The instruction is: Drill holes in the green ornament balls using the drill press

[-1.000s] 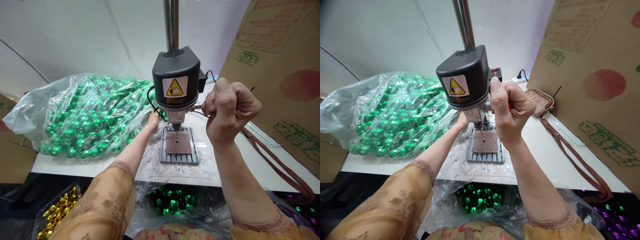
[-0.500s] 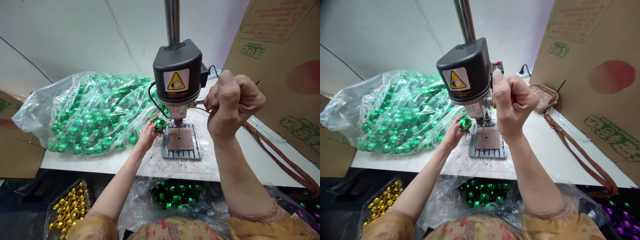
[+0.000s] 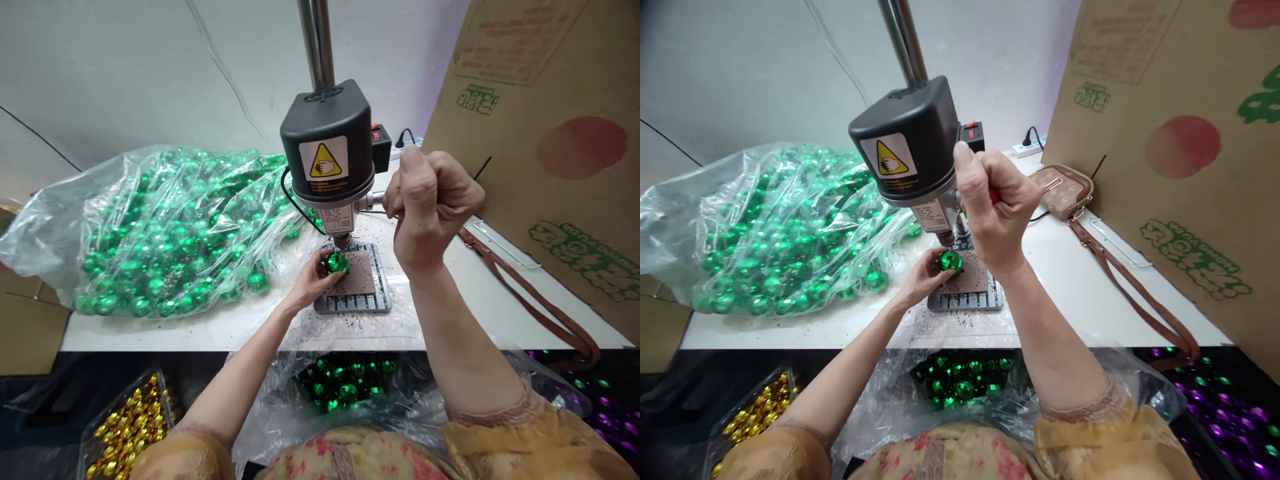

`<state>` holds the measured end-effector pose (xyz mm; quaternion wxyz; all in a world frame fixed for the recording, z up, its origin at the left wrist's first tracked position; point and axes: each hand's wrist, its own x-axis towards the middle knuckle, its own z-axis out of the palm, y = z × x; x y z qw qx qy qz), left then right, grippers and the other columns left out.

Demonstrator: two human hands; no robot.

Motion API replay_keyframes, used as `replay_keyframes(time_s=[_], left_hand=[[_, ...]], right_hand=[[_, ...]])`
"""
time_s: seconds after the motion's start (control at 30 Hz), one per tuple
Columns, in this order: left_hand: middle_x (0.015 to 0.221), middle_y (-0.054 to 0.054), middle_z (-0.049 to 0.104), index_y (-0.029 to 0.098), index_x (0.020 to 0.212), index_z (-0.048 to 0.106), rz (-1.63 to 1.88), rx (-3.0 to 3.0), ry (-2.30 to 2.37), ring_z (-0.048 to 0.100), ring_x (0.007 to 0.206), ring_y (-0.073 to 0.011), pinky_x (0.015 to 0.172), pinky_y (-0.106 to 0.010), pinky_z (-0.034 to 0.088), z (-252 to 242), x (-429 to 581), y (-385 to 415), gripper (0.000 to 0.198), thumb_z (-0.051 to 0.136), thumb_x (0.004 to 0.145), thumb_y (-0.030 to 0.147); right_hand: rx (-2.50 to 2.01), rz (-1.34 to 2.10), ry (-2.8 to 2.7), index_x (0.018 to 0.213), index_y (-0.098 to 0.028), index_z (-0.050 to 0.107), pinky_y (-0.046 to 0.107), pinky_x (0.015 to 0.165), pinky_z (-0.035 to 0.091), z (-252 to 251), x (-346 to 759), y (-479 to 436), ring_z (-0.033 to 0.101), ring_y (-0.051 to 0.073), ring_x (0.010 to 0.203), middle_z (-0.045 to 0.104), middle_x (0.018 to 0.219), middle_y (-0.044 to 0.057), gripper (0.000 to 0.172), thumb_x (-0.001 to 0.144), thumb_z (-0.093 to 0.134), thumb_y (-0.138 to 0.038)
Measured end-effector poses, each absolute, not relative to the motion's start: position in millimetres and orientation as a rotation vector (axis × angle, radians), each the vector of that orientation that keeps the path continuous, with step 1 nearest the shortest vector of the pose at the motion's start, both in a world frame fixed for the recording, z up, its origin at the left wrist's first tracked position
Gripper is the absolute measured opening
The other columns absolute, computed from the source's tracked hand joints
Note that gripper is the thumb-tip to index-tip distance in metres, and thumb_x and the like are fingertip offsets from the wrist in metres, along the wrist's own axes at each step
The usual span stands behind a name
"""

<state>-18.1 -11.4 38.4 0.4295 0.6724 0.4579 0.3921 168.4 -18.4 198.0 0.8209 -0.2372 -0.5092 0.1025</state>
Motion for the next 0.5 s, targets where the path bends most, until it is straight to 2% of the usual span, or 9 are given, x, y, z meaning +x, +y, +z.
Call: replay_keyframes(time_s=[0.17, 0.27, 0.37, 0.5], left_hand=[[0.097, -0.005, 0.071, 0.02, 0.133, 0.062, 0.897, 1.804, 1.253, 0.065, 0.075, -0.0174, 0.066, -0.031, 0.055, 39, -16, -12, 0.057, 0.08, 0.082, 0.039], [0.098, -0.005, 0.067, 0.02, 0.129, 0.065, 0.874, 1.933, 1.331, 0.063, 0.075, -0.0169, 0.066, -0.03, 0.053, 41, -12, -12, 0.054, 0.081, 0.081, 0.038], [0.105, -0.006, 0.066, 0.021, 0.125, 0.068, 0.909, 2.07, 1.392, 0.065, 0.088, -0.0214, 0.075, -0.034, 0.055, 41, -5, -12, 0.052, 0.085, 0.079, 0.037], [0.118, -0.01, 0.069, 0.023, 0.13, 0.066, 1.007, 2.127, 1.395, 0.065, 0.112, -0.0294, 0.097, -0.045, 0.055, 32, 5, -15, 0.054, 0.086, 0.081, 0.033]], right_hand=[[-0.387, 0.24, -1.081, 0.056, -0.022, 0.033, 0.03, 0.048, 0.025, 199, 168, -19, 0.032, 0.006, 0.044, 0.033, 0.048, -0.007, 0.054, 0.096, 0.063, -0.041], [-0.367, 0.245, -1.087, 0.057, -0.021, 0.034, 0.028, 0.049, 0.025, 198, 168, -19, 0.034, 0.004, 0.045, 0.032, 0.05, -0.008, 0.051, 0.098, 0.061, -0.034], [-0.366, 0.245, -1.09, 0.058, -0.02, 0.033, 0.027, 0.05, 0.025, 198, 168, -19, 0.035, 0.004, 0.045, 0.033, 0.05, -0.008, 0.05, 0.098, 0.06, -0.032], [-0.366, 0.239, -1.087, 0.058, -0.021, 0.033, 0.03, 0.048, 0.025, 198, 168, -18, 0.033, 0.006, 0.043, 0.034, 0.049, -0.007, 0.051, 0.097, 0.062, -0.035]])
